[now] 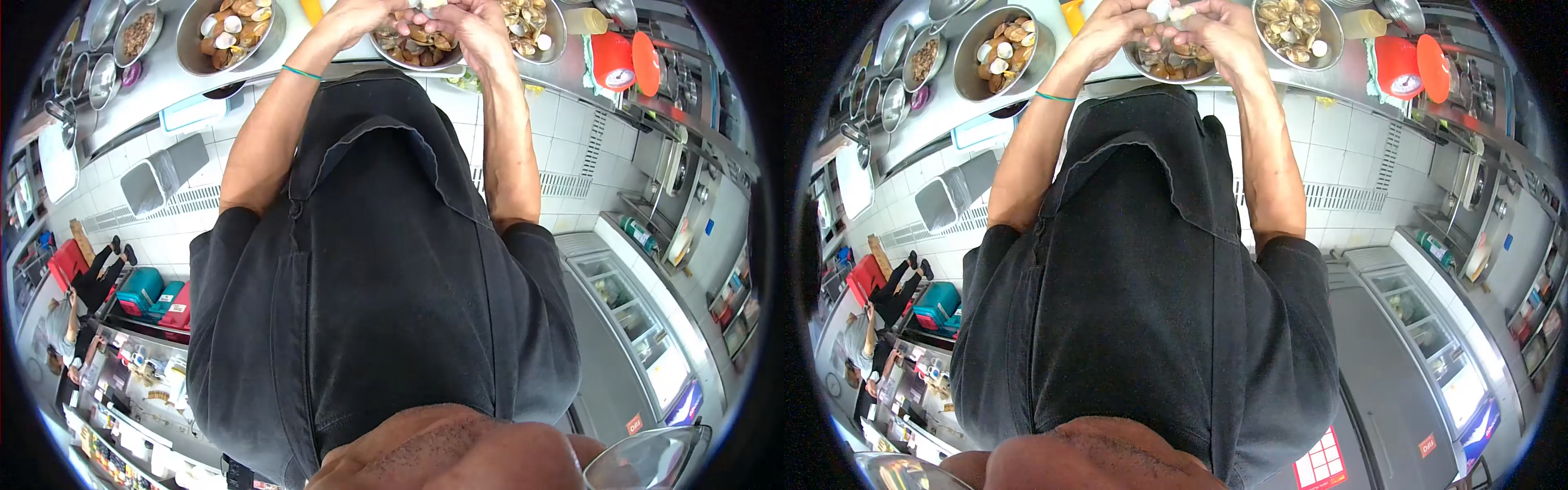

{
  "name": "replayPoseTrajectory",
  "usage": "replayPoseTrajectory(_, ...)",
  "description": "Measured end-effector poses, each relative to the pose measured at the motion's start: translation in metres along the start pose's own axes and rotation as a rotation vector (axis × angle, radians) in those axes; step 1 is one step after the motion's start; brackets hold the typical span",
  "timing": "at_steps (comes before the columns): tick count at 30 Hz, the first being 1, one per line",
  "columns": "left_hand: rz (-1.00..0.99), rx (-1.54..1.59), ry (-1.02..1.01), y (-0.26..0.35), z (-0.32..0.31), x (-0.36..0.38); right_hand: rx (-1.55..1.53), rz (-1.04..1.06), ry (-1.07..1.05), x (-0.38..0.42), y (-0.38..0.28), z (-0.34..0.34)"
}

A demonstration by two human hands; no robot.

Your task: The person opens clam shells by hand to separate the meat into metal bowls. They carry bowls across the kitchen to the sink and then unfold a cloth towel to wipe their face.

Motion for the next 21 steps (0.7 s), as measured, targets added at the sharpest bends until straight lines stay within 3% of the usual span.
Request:
replayPoseTrajectory(3,0.066,0.087,0.031,-0.005,0.008,-0.001,0.042,0.026,-0.011,0.0,0.001,0.006)
replayPoseTrajectory(6,0.109,0.135,0.033,-0.003,0.012,0.005,0.356,0.073,0.129,-0.006,-0.009,0.023)
replayPoseTrajectory(9,0.089,0.129,-0.012,0.0,0.01,0.01,0.695,0.167,0.268,0.012,-0.056,-0.003)
replayPoseTrajectory(10,0.069,0.142,-0.022,0.004,0.008,0.01,0.871,0.336,0.246,0.01,-0.059,-0.007)
replayPoseTrajectory(13,0.02,0.126,-0.032,0.016,0.004,0.016,0.805,0.236,0.007,0.015,-0.053,-0.039)
replayPoseTrajectory(14,0.006,0.112,-0.032,0.019,0.003,0.018,0.555,0.178,-0.128,0.009,-0.036,-0.039)
replayPoseTrajectory(17,0.104,-0.021,0.121,0.017,0.028,0.031,0.177,0.023,-0.207,0.002,-0.029,-0.031)
replayPoseTrajectory(18,0.098,0.061,0.254,0.016,0.035,0.04,0.274,-0.009,-0.16,-0.002,-0.027,-0.026)
replayPoseTrajectory(21,0.165,-0.031,0.26,0.014,0.053,0.059,1.255,0.329,-0.249,-0.01,-0.01,-0.029)
Point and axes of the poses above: each hand's wrist, its own x-axis away from the middle knuckle, its own z-axis out of the back of the hand, y = z × x, the point moved 8 cm from there along -x, towards the middle knuckle, and after that the axes turned 4 degrees about z, right-handed, at the moved point
